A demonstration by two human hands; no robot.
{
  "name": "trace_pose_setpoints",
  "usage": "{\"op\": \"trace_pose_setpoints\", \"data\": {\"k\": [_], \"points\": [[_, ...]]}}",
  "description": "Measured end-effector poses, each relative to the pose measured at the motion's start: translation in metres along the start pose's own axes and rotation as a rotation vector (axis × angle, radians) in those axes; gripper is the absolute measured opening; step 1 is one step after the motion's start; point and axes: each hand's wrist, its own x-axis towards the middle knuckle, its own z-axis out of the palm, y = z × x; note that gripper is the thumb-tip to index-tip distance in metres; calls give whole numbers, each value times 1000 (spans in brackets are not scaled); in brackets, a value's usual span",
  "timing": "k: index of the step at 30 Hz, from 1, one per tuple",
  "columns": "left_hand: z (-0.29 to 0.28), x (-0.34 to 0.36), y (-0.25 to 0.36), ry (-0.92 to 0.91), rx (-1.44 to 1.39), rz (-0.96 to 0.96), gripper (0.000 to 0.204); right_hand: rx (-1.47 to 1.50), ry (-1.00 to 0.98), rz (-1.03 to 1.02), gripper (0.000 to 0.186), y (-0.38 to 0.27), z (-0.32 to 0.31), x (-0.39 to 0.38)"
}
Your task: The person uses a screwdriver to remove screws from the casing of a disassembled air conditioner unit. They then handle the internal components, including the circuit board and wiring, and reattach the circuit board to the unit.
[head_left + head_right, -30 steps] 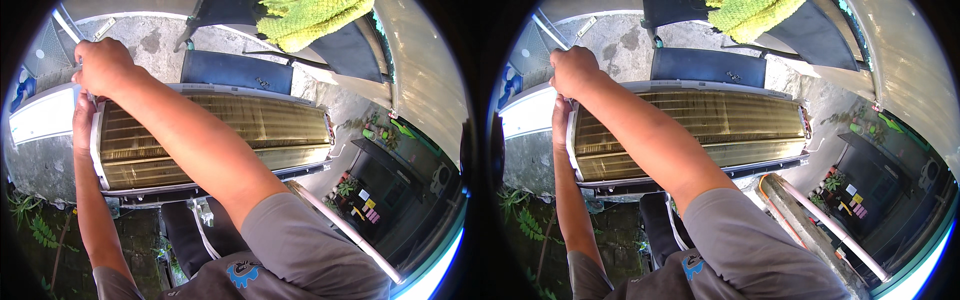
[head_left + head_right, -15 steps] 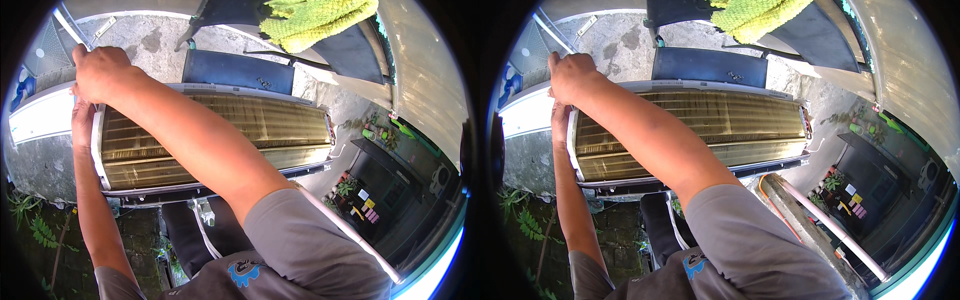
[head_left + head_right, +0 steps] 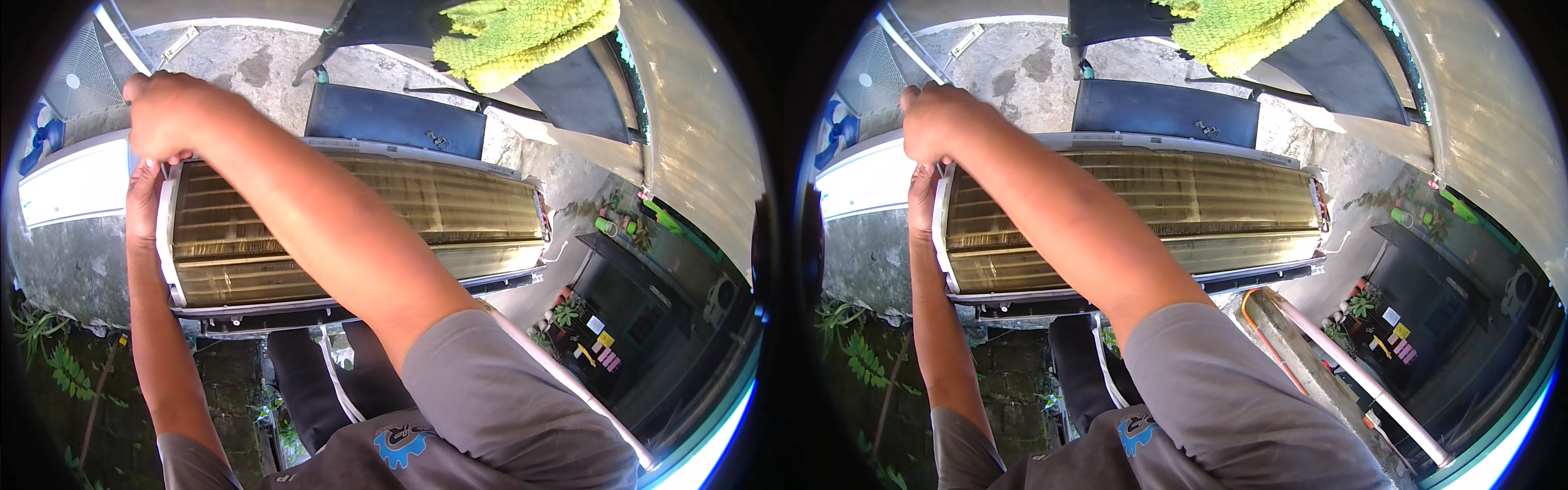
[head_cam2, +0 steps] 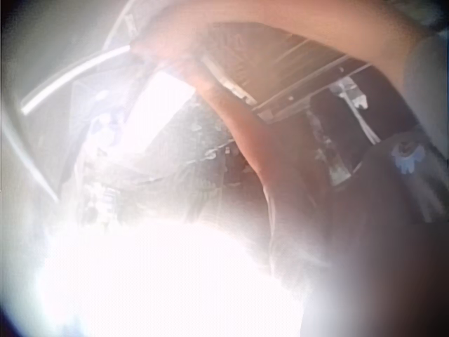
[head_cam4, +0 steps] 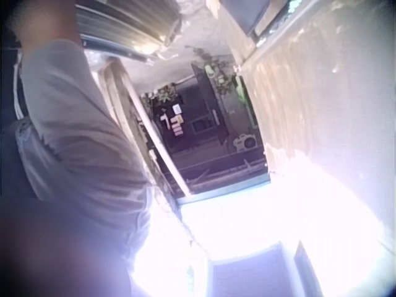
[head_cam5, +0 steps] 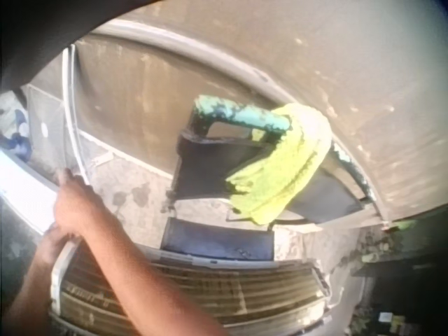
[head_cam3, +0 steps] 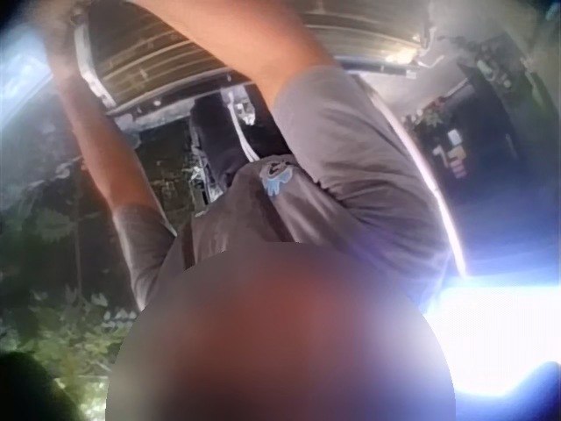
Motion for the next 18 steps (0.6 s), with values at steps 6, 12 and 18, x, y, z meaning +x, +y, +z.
{"op": "trace_pose_setpoints", "data": {"k": [6, 12, 18], "points": [[14, -3, -4, -102, -90, 104, 53, -291, 120, -97, 58, -1, -7, 1], [-1, 7, 2, -140, 132, 120, 47, -88, -2, -7, 50, -5, -3, 0], [6, -5, -7, -19, -137, 20, 52, -232, 145, -43, 56, -1, -1, 3]]}}
